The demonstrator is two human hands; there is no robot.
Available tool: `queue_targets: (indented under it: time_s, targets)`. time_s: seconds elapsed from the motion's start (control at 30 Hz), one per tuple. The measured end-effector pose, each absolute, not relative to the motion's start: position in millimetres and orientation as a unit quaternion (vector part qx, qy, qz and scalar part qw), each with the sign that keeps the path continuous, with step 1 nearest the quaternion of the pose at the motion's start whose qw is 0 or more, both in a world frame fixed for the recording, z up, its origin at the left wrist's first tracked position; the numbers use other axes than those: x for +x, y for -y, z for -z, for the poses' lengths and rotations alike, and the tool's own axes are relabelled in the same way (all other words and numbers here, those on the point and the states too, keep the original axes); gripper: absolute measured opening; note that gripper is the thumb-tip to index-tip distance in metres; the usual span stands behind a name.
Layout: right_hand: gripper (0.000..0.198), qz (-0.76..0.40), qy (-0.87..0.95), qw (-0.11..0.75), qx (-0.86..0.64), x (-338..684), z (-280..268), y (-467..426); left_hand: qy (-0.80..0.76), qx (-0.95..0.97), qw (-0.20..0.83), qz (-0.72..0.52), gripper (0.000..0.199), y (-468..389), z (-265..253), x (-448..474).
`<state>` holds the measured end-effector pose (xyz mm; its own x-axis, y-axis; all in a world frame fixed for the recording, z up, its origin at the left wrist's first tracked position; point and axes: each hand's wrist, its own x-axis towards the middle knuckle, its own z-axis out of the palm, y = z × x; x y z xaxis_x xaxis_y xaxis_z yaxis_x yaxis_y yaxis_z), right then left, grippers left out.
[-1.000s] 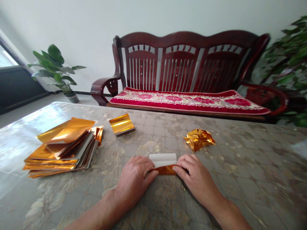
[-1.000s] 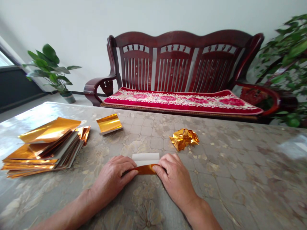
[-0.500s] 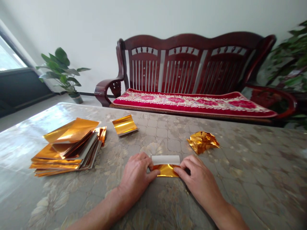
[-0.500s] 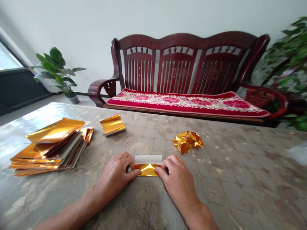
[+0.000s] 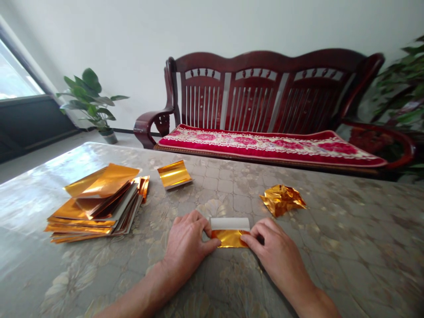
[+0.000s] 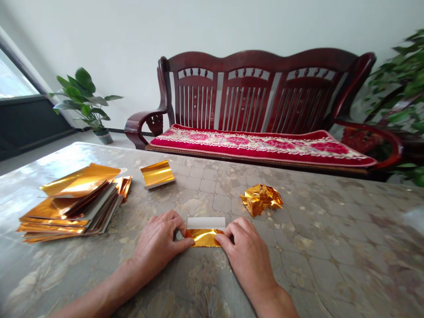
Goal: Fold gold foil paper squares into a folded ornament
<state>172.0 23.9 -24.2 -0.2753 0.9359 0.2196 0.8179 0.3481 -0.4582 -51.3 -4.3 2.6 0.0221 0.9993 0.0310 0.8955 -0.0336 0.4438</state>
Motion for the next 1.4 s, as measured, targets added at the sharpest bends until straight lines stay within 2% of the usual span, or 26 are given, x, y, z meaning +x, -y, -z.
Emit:
queue_targets:
  time_s: [0.4, 1.17, 1.33, 1.4]
  targets:
    - [0.024, -0.141, 0.779, 0.217, -0.571, 169.6, 19.4, -22.5, -0.68, 0.691, 0.159, -0.188, 0.012, 6.8, 0.9, -53.0]
    - [0.026, -0.135, 0.785, 0.225, -0.561, 171.5, 24.8, -25.8, -0.673, 0.707, 0.127, -0.178, 0.023, 3.7, 6.1, -55.4]
    - [0.024, -0.147, 0.78, 0.22, -0.568, 170.0, 21.9, -25.2, -0.614, 0.748, 0.11, -0.226, 0.013, 7.6, 7.9, -51.7]
    - [0.024, -0.152, 0.774, 0.219, -0.574, 169.6, 20.9, -24.5, -0.557, 0.787, 0.115, -0.239, 0.015, 9.5, 7.8, -49.9]
